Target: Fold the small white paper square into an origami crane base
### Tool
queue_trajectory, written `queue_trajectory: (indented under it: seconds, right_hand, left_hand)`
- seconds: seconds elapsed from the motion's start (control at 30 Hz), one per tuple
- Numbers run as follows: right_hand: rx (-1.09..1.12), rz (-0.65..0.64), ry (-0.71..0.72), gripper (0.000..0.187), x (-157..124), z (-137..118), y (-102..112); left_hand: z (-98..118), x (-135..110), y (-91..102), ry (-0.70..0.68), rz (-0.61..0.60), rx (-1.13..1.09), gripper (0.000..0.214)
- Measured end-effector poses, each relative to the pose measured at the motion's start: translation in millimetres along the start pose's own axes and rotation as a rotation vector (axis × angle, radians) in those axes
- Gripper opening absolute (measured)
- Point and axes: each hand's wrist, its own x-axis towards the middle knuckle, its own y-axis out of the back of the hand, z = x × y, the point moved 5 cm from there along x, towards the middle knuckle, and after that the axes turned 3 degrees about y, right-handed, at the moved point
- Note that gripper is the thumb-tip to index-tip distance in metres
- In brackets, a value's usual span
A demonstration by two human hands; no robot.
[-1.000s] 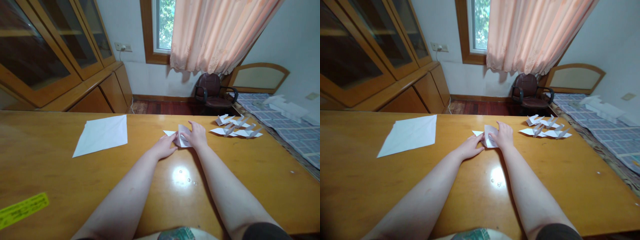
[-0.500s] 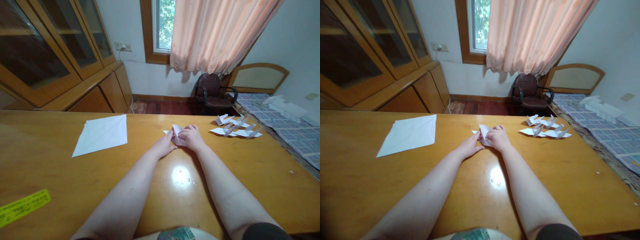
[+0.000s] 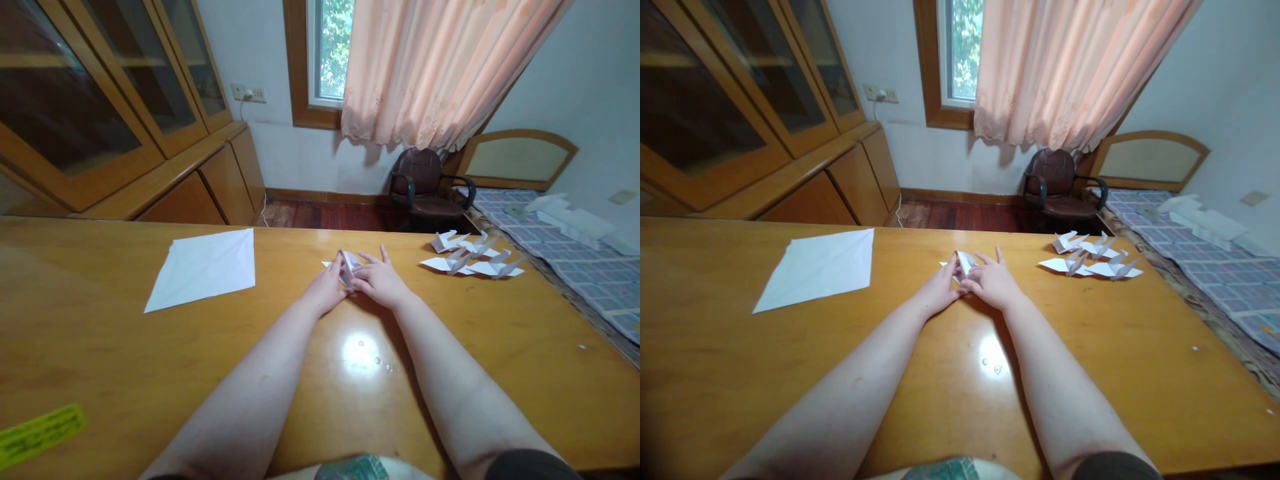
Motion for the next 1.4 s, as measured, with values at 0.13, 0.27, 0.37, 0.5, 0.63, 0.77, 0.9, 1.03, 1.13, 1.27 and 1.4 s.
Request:
queue_trajectory:
  seconds: [0.13,0.27,0.37,0.5,0.63,0.77,0.9,1.03,1.13,1.27,1.4]
  right_hand:
    - [0.018,-0.012,0.023,0.038,0,1,-3]
    - [0.017,-0.001,0.010,0.024,0,6,-9]
    - [0.009,0.009,0.007,0.016,1,9,-11]
    - [0.006,0.001,0.010,0.013,0,7,-8]
    - [0.011,-0.052,0.028,0.014,-1,4,-7]
    - [0.032,-0.054,0.041,0.016,-1,4,-8]
    - [0.037,-0.041,0.025,0.021,-1,6,-8]
    - [0.004,-0.013,-0.006,0.030,0,7,-7]
    - [-0.030,-0.010,-0.011,0.027,1,8,-9]
    - [-0.034,-0.028,-0.001,0.013,2,9,-14]
    - [0.024,-0.063,-0.051,0.015,1,10,-15]
  left_hand:
    - [-7,1,2.7,0.069,0.043,0.136,0.102]
    - [-7,1,4.1,0.071,0.064,0.184,0.100]
    - [-8,1,3.9,0.075,0.086,0.192,0.101]
    - [-10,1,3.0,0.106,0.108,0.187,0.109]
    - [-12,1,3.8,0.133,0.117,0.133,0.115]
    - [-14,1,5.7,0.145,0.138,0.071,0.118]
    - [-15,1,6.7,0.169,0.137,0.105,0.118]
    - [-10,-1,7.6,0.116,0.121,0.184,0.113]
    - [-8,-1,7.6,0.074,0.125,0.218,0.108]
    - [-11,0,8.1,0.099,0.155,0.157,0.105]
    - [-15,1,8.5,0.137,0.169,0.091,0.108]
